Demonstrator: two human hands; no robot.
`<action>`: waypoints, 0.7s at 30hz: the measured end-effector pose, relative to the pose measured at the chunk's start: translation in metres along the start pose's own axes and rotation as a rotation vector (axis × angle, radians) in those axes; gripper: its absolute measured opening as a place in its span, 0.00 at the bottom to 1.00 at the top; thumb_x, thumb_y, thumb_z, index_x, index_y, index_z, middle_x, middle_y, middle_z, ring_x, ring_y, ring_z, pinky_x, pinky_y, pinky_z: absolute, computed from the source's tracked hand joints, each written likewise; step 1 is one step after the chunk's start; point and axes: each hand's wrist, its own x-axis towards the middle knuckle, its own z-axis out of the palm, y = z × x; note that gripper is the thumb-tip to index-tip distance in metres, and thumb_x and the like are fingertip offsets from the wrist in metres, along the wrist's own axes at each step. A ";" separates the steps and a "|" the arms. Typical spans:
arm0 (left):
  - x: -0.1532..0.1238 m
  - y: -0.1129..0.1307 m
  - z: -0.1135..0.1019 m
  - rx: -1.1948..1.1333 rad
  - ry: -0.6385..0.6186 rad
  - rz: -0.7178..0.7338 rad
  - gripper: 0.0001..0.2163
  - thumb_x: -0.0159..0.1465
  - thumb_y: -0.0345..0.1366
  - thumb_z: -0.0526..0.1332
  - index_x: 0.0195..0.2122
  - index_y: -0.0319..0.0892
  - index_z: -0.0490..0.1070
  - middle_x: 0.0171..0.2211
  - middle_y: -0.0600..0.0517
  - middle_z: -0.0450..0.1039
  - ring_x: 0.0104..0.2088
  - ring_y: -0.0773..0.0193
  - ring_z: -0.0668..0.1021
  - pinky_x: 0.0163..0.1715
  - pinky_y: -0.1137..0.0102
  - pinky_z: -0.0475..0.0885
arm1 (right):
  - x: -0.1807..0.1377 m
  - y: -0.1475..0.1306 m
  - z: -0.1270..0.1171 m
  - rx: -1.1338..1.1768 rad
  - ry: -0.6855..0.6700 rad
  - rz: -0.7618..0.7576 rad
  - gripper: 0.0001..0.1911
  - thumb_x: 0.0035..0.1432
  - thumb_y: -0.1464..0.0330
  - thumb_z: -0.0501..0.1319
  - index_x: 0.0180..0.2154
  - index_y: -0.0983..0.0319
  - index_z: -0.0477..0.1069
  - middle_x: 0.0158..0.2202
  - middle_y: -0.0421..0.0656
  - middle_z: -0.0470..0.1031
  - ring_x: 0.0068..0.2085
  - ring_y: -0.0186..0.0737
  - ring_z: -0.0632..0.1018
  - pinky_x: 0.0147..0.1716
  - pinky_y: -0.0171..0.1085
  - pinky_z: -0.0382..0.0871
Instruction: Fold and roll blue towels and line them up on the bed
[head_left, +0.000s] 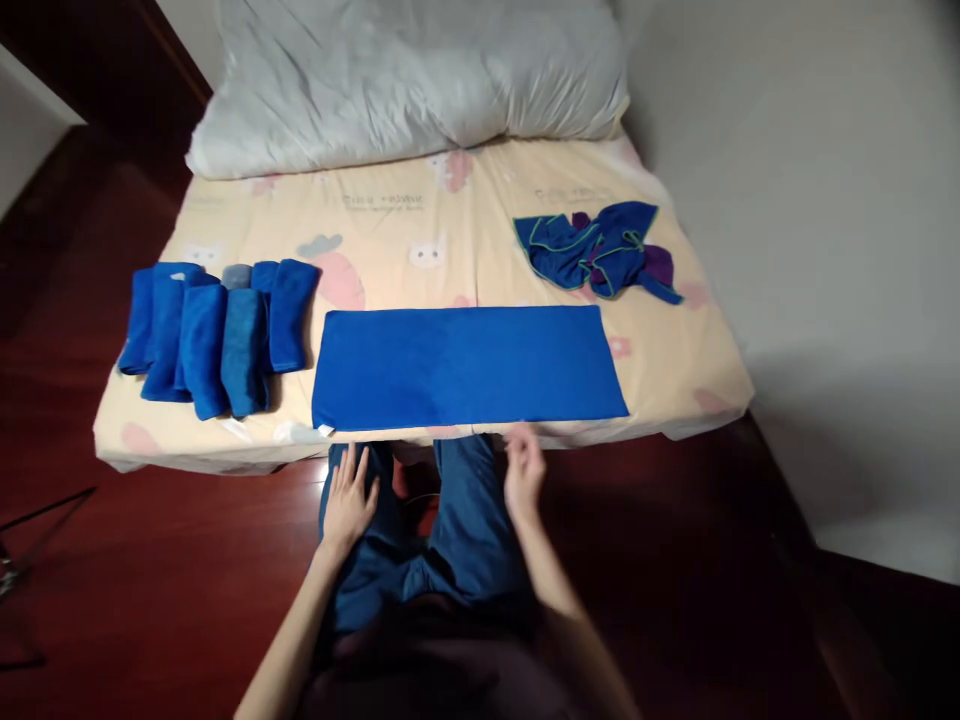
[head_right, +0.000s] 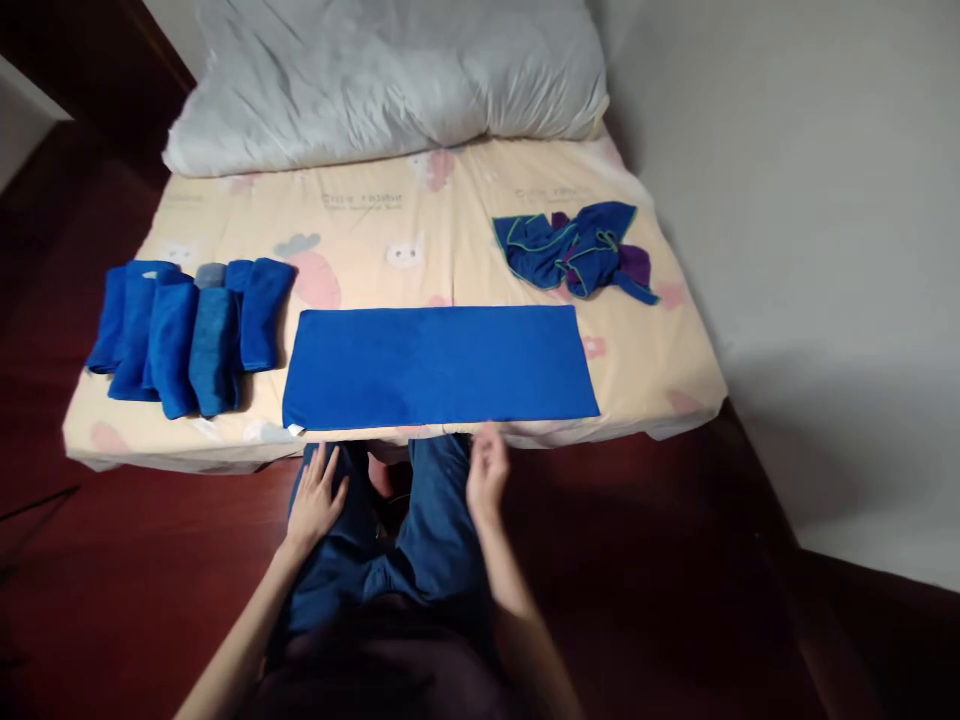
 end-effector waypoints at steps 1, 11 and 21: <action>-0.019 -0.002 0.006 -0.002 -0.026 -0.055 0.31 0.73 0.44 0.48 0.76 0.41 0.53 0.76 0.44 0.46 0.76 0.49 0.50 0.73 0.50 0.57 | -0.038 0.000 0.014 0.089 -0.023 0.076 0.20 0.69 0.52 0.51 0.54 0.47 0.75 0.47 0.43 0.82 0.49 0.53 0.82 0.53 0.54 0.76; -0.022 -0.004 -0.010 0.041 -0.139 -0.075 0.28 0.72 0.42 0.52 0.72 0.40 0.62 0.76 0.42 0.45 0.76 0.42 0.49 0.71 0.46 0.56 | -0.035 0.002 0.089 0.767 -0.001 0.408 0.20 0.59 0.61 0.67 0.48 0.66 0.74 0.32 0.40 0.81 0.29 0.34 0.79 0.34 0.33 0.77; -0.025 -0.007 -0.008 0.023 -0.113 -0.079 0.28 0.72 0.42 0.52 0.72 0.41 0.62 0.76 0.42 0.46 0.75 0.42 0.51 0.70 0.46 0.58 | -0.024 -0.001 0.098 0.942 -0.001 0.538 0.14 0.59 0.63 0.71 0.38 0.67 0.74 0.32 0.45 0.83 0.32 0.34 0.82 0.38 0.34 0.78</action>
